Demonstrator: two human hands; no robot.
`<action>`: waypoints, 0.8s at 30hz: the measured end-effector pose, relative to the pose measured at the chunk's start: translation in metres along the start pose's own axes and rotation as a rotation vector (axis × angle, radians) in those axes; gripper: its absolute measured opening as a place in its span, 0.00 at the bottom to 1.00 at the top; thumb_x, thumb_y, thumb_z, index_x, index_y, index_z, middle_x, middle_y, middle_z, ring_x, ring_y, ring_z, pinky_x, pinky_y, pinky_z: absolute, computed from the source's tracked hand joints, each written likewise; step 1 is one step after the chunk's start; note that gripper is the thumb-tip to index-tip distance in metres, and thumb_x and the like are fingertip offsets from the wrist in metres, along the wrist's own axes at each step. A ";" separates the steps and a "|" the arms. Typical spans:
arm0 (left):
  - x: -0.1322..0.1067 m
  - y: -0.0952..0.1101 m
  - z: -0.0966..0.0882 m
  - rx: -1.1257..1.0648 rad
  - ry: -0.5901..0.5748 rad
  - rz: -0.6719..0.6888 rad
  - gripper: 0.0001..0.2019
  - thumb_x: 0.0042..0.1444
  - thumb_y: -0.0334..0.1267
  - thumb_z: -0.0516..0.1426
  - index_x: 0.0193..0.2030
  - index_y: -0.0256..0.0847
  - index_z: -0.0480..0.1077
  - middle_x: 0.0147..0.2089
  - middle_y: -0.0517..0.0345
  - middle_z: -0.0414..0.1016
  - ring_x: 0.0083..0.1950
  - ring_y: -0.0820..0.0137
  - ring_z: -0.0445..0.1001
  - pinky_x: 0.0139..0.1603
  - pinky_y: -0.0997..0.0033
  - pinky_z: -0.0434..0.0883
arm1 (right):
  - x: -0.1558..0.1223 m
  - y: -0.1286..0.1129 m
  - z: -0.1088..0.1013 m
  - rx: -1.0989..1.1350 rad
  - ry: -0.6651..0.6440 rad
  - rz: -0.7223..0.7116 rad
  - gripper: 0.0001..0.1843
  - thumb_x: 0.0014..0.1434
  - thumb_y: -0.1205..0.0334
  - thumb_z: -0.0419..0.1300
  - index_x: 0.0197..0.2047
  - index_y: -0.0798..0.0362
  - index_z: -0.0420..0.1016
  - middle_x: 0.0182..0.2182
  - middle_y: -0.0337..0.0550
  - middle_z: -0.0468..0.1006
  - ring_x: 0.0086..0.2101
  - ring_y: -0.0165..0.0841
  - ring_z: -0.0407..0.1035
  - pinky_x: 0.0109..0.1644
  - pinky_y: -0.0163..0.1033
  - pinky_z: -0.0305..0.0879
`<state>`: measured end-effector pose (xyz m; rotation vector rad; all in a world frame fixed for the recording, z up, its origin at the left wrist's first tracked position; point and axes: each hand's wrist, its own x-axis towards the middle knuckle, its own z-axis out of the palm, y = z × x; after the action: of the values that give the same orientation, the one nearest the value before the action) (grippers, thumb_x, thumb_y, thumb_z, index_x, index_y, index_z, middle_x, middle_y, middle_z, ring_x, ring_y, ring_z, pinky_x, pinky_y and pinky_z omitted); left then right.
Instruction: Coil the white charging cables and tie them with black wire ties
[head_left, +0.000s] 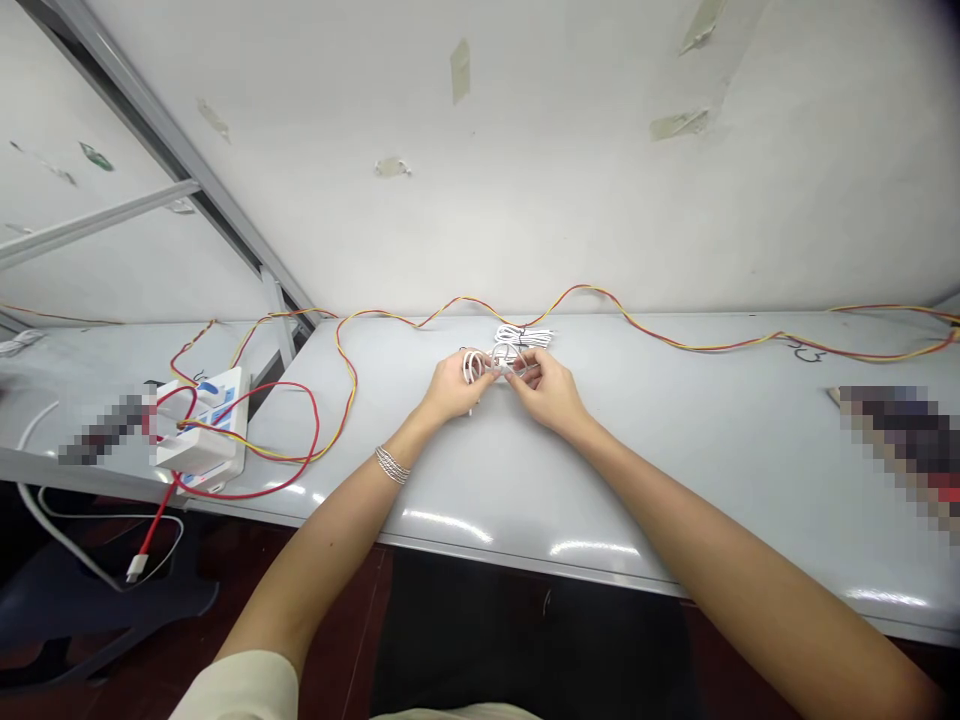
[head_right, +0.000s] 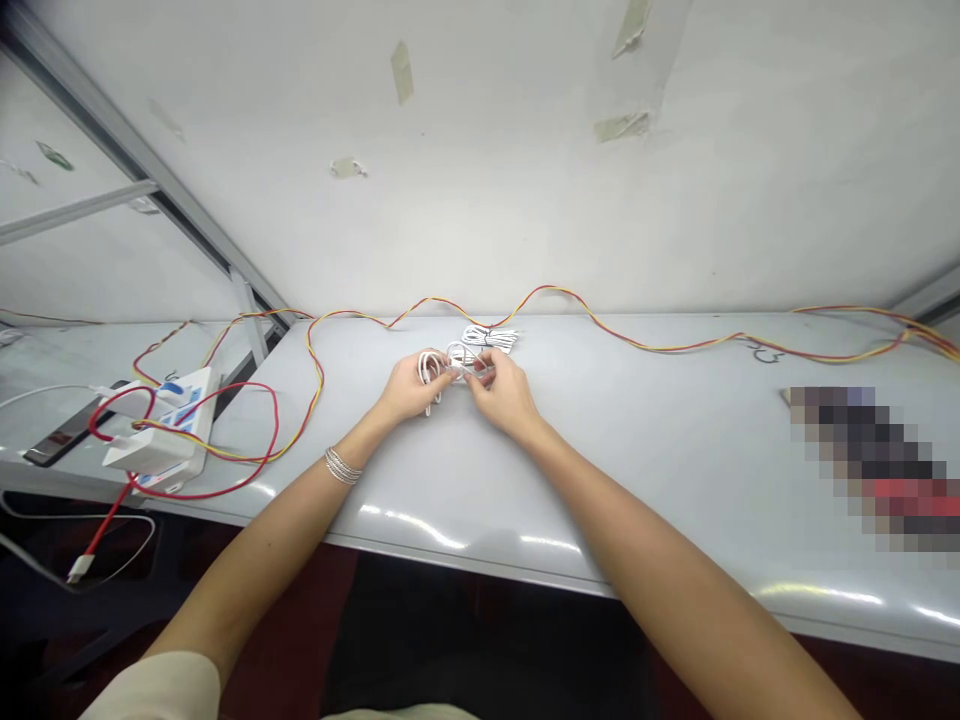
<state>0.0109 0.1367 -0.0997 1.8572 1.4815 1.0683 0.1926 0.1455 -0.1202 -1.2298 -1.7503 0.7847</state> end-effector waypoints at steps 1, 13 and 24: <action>0.000 0.000 0.000 -0.006 0.004 0.000 0.11 0.53 0.44 0.63 0.37 0.38 0.73 0.29 0.58 0.75 0.29 0.71 0.71 0.34 0.71 0.68 | 0.000 0.000 0.000 0.000 -0.002 0.002 0.13 0.56 0.54 0.60 0.40 0.52 0.67 0.38 0.45 0.79 0.29 0.31 0.72 0.37 0.40 0.69; -0.001 -0.001 0.001 -0.058 -0.020 0.051 0.14 0.51 0.44 0.65 0.39 0.38 0.72 0.33 0.56 0.77 0.33 0.69 0.73 0.38 0.68 0.70 | -0.001 -0.003 -0.001 -0.020 -0.080 -0.007 0.16 0.57 0.56 0.61 0.47 0.53 0.72 0.42 0.46 0.80 0.29 0.31 0.72 0.38 0.40 0.70; -0.001 -0.005 0.003 -0.111 0.017 0.097 0.15 0.52 0.44 0.65 0.43 0.37 0.73 0.38 0.51 0.79 0.38 0.68 0.76 0.42 0.69 0.73 | -0.001 0.001 0.002 0.024 -0.125 -0.026 0.22 0.61 0.55 0.59 0.57 0.52 0.74 0.42 0.47 0.82 0.30 0.33 0.74 0.40 0.41 0.72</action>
<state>0.0104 0.1369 -0.1053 1.8622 1.3255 1.1894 0.1917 0.1452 -0.1222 -1.1611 -1.8480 0.8807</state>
